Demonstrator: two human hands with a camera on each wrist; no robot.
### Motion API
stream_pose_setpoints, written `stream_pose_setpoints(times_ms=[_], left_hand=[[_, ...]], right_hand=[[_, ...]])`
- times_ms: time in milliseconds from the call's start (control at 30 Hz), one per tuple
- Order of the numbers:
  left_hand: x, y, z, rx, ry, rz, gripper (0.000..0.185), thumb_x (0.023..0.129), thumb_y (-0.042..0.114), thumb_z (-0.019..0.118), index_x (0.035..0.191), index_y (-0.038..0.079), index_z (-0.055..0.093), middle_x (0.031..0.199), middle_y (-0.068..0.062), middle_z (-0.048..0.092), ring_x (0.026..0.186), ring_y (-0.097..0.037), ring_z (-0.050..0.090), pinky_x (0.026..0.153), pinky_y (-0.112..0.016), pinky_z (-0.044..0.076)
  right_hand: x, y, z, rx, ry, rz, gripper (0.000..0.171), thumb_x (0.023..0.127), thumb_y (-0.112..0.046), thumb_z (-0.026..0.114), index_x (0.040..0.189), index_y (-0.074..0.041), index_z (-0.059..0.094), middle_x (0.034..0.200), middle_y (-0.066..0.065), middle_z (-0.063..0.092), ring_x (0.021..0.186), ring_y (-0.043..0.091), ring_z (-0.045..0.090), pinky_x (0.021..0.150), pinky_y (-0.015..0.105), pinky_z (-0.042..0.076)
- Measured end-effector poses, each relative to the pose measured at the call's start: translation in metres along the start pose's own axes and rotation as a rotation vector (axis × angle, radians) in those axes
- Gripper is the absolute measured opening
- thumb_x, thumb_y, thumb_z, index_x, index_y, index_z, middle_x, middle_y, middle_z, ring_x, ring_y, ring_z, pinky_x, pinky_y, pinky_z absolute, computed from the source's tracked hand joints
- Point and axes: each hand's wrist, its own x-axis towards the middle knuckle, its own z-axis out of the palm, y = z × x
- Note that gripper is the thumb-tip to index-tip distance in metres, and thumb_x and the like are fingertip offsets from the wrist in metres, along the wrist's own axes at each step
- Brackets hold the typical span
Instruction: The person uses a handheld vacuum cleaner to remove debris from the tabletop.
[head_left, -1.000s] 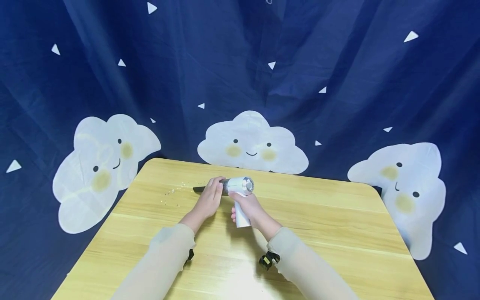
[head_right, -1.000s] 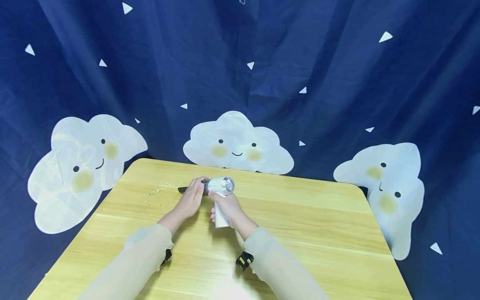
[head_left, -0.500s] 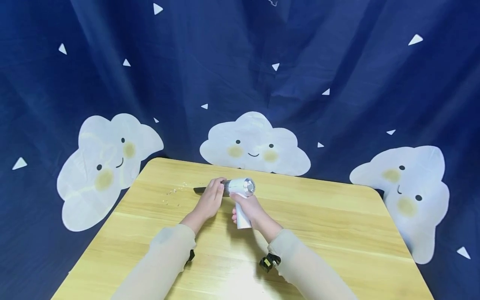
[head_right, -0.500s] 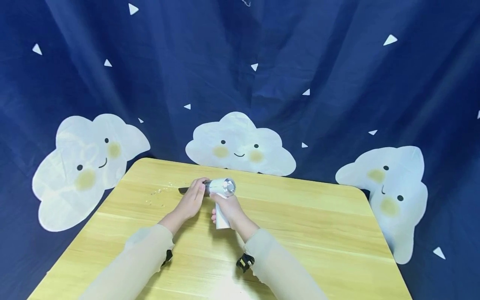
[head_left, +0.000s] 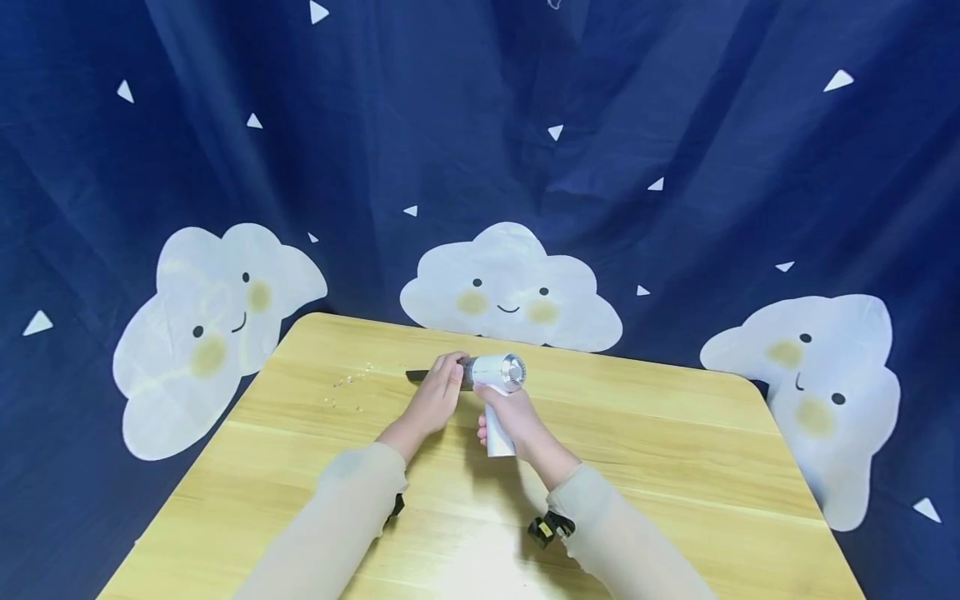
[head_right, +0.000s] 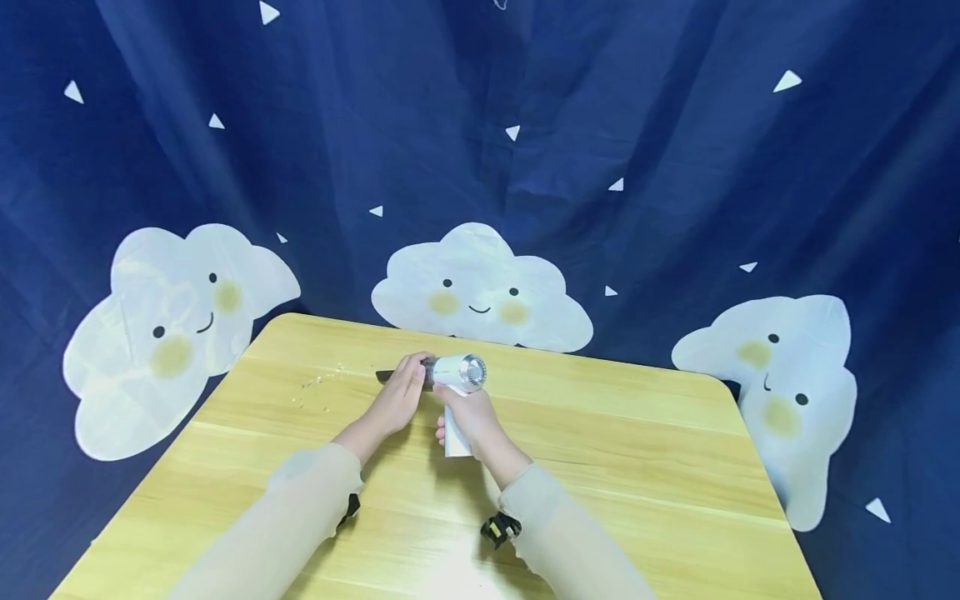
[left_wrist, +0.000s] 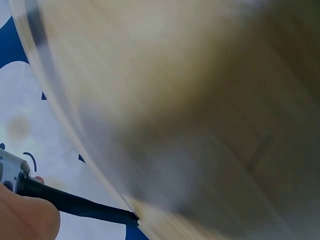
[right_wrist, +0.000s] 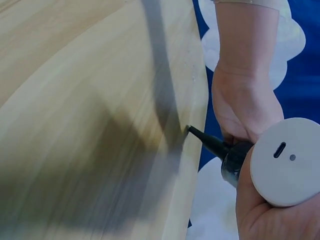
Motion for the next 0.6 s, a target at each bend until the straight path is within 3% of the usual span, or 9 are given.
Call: stream_pose_setpoints(times_ms=[600], left_hand=[[0.015,-0.001,0.0,0.016,-0.016,0.001,0.049,0.111,0.033,0.016,0.148,0.011,0.041,0.147,-0.013,0.045,0.139,-0.034,0.04,0.116,-0.049,0.031]], right_hand=[[0.007,0.001,0.004,0.018,0.055,-0.049,0.052,0.096,-0.031,0.065,0.132,0.001,0.047,0.061,0.007,0.058,0.046,0.014,0.057,0.044,0.029,0.054]])
